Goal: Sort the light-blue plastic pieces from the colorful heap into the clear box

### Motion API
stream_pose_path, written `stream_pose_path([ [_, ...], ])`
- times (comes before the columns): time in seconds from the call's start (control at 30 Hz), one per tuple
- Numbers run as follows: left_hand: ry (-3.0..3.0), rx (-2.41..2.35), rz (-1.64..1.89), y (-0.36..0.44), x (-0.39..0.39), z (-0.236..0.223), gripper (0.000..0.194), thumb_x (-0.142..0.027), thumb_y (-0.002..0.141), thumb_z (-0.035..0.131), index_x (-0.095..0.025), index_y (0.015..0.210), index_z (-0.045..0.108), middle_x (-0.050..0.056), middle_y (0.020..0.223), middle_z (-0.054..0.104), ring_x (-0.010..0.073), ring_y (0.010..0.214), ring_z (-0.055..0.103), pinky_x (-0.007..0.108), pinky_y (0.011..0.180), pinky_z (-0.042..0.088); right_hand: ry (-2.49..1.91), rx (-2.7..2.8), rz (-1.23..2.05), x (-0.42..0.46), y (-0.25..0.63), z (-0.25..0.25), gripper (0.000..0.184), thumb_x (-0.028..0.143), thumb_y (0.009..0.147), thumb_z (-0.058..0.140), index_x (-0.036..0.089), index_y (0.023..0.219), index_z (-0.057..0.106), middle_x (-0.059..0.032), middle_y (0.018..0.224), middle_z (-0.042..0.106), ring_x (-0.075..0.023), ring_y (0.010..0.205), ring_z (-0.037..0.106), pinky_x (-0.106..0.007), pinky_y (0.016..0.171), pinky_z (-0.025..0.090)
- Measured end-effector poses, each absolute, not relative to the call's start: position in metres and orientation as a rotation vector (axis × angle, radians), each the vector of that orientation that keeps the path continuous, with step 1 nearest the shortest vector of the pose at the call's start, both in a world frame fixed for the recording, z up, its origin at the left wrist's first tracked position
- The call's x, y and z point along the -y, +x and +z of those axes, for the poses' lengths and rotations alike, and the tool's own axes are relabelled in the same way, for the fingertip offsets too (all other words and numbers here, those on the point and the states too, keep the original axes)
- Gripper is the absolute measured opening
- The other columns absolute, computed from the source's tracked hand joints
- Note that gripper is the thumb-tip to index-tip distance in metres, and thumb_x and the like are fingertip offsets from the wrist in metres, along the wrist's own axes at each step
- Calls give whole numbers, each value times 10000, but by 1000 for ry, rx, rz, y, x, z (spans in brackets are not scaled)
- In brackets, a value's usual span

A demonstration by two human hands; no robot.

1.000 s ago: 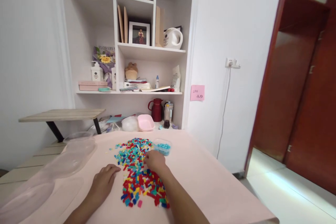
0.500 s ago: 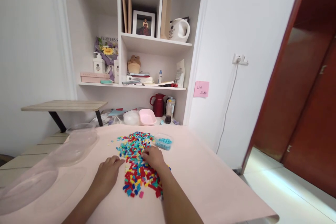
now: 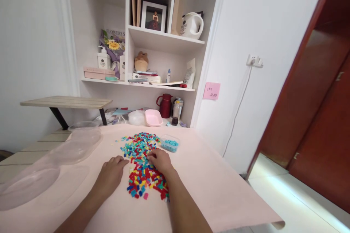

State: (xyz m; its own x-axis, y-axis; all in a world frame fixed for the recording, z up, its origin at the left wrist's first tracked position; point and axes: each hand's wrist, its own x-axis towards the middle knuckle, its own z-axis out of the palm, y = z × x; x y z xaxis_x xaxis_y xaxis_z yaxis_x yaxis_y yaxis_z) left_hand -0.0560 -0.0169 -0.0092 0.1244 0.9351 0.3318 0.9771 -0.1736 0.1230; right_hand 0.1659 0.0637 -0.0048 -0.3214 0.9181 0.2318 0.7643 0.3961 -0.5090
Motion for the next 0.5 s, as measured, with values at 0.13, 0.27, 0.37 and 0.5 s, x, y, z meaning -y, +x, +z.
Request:
stream_pose_path([
  [0.13,-2270,1941,-508,-55,18,-7,447,-72,850,366,-296,1163,593,58,1137,587,198,1042,506,339,854,330,-1491,2183,357,-63,163,-4,264,203,778,552,289,988,688,1,982,684,-176,903,597,-255,790,391],
  [0.27,-2271,1950,-506,-55,19,-6,443,-68,850,357,-288,1148,600,59,1136,588,199,1042,503,342,856,331,-1526,2188,329,-62,163,-5,295,134,791,491,284,961,679,9,1008,679,-161,908,596,-237,775,384],
  [0.37,-2268,1967,-501,-54,20,-5,453,-51,840,359,-285,1139,605,61,1153,586,200,1054,497,347,869,327,-1559,2182,306,-62,165,-5,275,147,810,483,269,963,676,-9,1026,667,-166,915,590,-241,771,382],
  [0.5,-2268,1984,-495,-53,20,-3,444,-70,855,353,-292,1148,602,64,1169,582,203,1059,495,350,869,331,-1581,2194,278,-60,164,-3,233,244,863,474,271,962,683,-33,1025,646,-181,926,575,-260,776,377],
])
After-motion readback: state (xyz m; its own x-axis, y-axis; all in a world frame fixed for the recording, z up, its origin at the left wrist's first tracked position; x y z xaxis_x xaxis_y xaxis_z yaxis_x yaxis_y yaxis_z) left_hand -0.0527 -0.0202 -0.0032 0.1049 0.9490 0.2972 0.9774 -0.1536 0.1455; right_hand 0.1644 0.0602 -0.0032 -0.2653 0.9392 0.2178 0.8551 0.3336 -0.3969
